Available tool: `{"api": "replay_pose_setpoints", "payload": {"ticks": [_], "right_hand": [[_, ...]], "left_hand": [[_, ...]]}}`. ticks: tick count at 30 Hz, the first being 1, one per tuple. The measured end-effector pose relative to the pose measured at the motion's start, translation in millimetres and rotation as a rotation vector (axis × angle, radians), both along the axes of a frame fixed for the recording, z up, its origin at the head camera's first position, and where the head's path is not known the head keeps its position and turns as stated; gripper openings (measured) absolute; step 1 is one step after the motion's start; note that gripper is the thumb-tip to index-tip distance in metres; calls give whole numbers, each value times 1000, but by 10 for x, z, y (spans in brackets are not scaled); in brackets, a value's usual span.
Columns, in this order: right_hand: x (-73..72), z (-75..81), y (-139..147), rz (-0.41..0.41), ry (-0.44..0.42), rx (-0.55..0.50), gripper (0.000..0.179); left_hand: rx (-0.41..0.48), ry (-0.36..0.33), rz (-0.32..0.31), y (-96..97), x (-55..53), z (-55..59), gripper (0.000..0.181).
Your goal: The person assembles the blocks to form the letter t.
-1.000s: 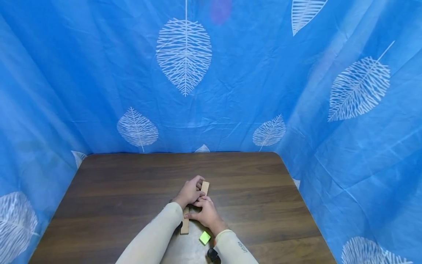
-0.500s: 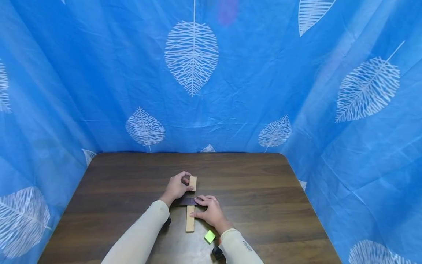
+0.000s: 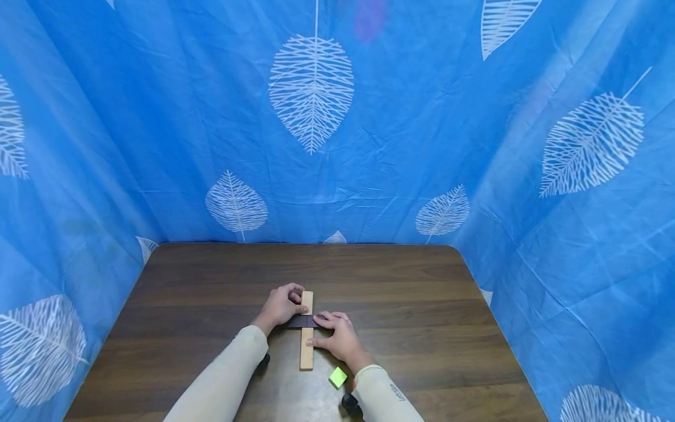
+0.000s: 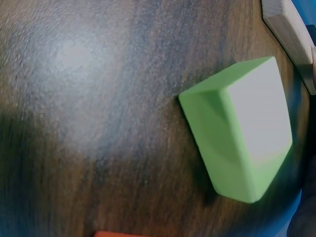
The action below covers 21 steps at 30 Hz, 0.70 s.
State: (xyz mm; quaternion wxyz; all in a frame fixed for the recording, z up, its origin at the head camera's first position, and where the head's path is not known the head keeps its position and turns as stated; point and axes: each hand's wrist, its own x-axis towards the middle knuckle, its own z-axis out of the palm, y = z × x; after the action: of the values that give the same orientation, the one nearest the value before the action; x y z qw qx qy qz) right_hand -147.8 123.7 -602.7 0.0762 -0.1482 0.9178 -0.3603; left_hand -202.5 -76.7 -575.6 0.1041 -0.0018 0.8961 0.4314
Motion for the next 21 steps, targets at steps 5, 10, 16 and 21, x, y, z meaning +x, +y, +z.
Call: {"api": "replay_pose_setpoints", "payload": {"ticks": [5,10,16,21], "right_hand": [[-2,4,-1,7,2,6,63],[-2,13,-16,9,-1,14,62],[0,8,-21,8,-7,12,62],[-11,16,-4,0,-14,-5,62]], "left_hand": [[-16,1,-27,13,-4,-15,46],[-42,-51,-24,6,-8,-19,47],[-53,-92,-29,5,-7,-28,54],[19,-30,-72,-41,16,-21,60]]}}
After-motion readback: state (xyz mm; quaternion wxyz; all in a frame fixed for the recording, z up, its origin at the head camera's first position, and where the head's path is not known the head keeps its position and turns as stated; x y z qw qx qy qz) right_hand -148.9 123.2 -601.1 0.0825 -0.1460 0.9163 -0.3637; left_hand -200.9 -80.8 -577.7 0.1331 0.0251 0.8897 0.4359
